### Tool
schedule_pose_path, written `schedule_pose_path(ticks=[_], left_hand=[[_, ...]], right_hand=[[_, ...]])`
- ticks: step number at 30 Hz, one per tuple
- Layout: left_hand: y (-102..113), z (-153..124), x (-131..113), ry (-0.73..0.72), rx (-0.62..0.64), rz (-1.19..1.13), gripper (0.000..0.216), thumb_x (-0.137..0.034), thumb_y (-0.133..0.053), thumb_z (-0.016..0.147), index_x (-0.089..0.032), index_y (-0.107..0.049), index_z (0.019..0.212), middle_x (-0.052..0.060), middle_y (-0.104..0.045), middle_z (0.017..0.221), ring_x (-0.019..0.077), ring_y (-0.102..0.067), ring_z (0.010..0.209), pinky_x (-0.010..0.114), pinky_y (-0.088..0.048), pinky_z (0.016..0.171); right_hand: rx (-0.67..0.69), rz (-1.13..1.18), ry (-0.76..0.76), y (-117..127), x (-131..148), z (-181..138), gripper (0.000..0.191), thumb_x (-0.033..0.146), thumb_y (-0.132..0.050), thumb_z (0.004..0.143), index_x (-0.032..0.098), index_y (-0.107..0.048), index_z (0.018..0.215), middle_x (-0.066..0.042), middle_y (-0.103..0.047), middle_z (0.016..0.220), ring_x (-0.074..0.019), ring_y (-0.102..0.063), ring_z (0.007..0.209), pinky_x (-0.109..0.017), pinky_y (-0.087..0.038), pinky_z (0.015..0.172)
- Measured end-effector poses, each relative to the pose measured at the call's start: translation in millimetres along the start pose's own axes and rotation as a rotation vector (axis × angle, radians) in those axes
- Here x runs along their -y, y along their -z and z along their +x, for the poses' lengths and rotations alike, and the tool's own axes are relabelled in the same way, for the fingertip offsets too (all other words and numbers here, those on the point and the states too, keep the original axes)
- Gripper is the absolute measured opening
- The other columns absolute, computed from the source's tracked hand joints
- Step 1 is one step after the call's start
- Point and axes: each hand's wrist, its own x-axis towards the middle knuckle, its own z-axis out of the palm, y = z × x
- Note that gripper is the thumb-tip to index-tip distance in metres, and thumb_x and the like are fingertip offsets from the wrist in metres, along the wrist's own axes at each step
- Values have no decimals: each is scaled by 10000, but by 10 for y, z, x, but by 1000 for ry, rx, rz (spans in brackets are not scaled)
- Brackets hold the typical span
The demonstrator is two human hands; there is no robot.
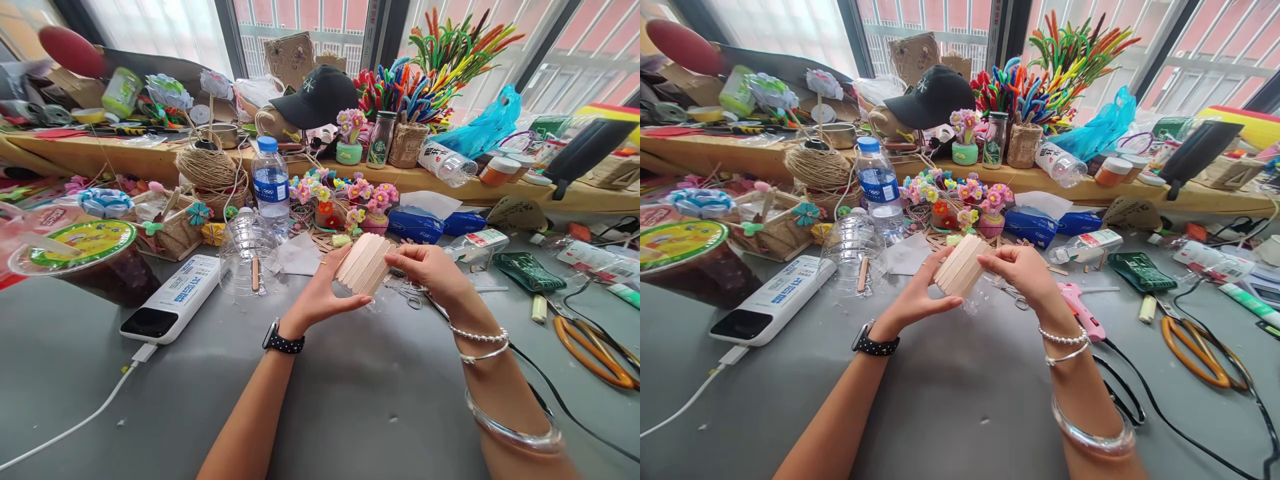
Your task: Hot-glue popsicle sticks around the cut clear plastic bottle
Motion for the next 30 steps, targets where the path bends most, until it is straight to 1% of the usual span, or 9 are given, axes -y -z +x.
schedule_pose_path(ticks=[3, 6, 9, 11, 14, 17, 20, 25, 30], left_hand=[[-10, 14, 42, -27, -88, -48, 855, -395, -673, 579, -237, -204, 1277, 93, -225, 1348, 270, -290, 1195, 390, -285, 982], [-30, 39, 95, 20, -144, -162, 840, -397, -635, 628, -234, -139, 1286, 111, -174, 1363, 259, -308, 1188, 384, -308, 967], [-50, 62, 114, 117, -113, -340, 829, -428, -567, 684, -244, -38, 1294, 136, -173, 1355, 256, -376, 1144, 395, -352, 928], [-54, 70, 99, 127, -65, -435, 836, -431, -561, 685, -254, -15, 1293, 135, -182, 1351, 258, -393, 1132, 391, -371, 912], [-47, 67, 60, 84, -55, -484, 846, -381, -606, 654, -259, -58, 1286, 119, -176, 1356, 254, -359, 1161, 370, -367, 924], [-44, 56, 42, 56, -102, -478, 860, -321, -634, 640, -269, -63, 1280, 108, -169, 1358, 243, -311, 1193, 363, -364, 929], [-58, 51, 53, 9, -163, -466, 882, -286, -650, 628, -281, -54, 1278, 100, -181, 1356, 237, -276, 1214, 370, -344, 946], [-86, 55, 80, -30, -197, -464, 880, -259, -658, 620, -294, -69, 1273, 99, -186, 1357, 235, -284, 1210, 385, -326, 957], [-95, 54, 60, -80, -242, -393, 929, -232, -674, 594, -298, -52, 1280, 101, -221, 1341, 238, -290, 1204, 383, -334, 948]], right_hand=[[-60, 62, 63, -7, 51, -29, 345, 488, -598, 593, 152, -529, 563, 68, -335, 443, -36, -222, 418, -216, -165, 404], [-127, 115, 123, -45, 74, -36, 311, 456, -596, 618, 156, -519, 581, 64, -355, 465, -36, -234, 430, -212, -173, 407], [-185, 158, 181, -93, 74, -28, 282, 432, -594, 632, 160, -522, 611, 52, -401, 517, -39, -269, 449, -207, -194, 410], [-204, 173, 216, -120, 71, -22, 276, 425, -596, 632, 162, -519, 605, 45, -418, 548, -40, -287, 457, -206, -210, 411], [-184, 170, 247, -140, 69, -20, 267, 412, -605, 628, 165, -514, 588, 44, -419, 560, -42, -306, 467, -203, -235, 417], [-139, 153, 247, -129, 66, -21, 265, 405, -624, 611, 168, -510, 584, 44, -426, 559, -51, -348, 496, -200, -273, 439], [-111, 127, 233, -105, 54, -15, 269, 409, -639, 590, 167, -523, 603, 28, -477, 608, -70, -411, 558, -205, -324, 488], [-63, 147, 200, -77, 10, -1, 276, 414, -637, 591, 169, -538, 671, 7, -532, 672, -92, -458, 603, -220, -365, 524], [-29, 95, 230, -30, -35, 14, 275, 394, -634, 603, 181, -578, 768, 0, -547, 720, -107, -482, 637, -231, -384, 537]])
